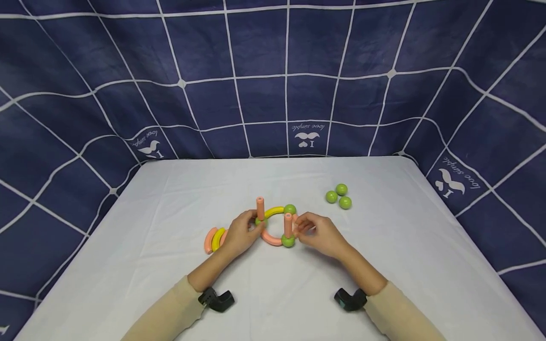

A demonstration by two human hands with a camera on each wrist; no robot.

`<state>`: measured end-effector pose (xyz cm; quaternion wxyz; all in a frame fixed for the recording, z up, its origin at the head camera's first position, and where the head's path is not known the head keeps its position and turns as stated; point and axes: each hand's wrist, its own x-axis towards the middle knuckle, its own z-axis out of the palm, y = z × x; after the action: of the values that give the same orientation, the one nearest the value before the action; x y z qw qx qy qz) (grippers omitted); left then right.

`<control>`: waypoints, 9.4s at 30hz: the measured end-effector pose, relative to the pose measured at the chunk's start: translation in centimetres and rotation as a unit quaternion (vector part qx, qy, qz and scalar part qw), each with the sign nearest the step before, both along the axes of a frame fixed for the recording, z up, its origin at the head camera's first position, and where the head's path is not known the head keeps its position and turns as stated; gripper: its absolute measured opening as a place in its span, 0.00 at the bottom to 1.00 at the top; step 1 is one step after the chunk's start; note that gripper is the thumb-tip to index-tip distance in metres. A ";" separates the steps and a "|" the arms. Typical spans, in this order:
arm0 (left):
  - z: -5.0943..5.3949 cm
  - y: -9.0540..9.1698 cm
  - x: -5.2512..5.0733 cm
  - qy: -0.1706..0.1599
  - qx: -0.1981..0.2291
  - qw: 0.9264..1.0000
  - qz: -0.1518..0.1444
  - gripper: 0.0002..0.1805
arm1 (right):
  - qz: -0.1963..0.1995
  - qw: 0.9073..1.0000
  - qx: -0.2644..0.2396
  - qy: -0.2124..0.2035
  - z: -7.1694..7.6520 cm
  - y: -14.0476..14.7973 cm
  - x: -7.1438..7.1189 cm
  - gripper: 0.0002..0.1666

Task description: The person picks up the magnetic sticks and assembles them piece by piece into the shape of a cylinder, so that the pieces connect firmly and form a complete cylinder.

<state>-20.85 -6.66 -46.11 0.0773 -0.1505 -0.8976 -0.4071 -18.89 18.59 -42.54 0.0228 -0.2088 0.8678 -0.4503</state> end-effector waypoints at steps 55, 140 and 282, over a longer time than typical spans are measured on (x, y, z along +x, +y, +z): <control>2.1 5.1 2.6 0.073 -0.118 0.985 -0.101 0.10 | 0.002 0.998 0.068 0.008 -0.9 -0.8 -6.5 0.18; -0.3 -0.4 1.2 0.009 0.030 0.999 -0.015 0.18 | -0.136 0.986 0.094 0.003 -0.7 6.2 1.9 0.16; 0.1 0.3 0.8 0.002 -0.005 0.999 0.043 0.19 | -0.088 0.996 -0.017 0.018 -3.8 -1.3 -4.3 0.19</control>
<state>-20.04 -6.37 -46.01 0.0960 -0.1129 -0.9051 -0.3986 -23.15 17.30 -46.30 -0.0362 -0.1399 0.8752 -0.4618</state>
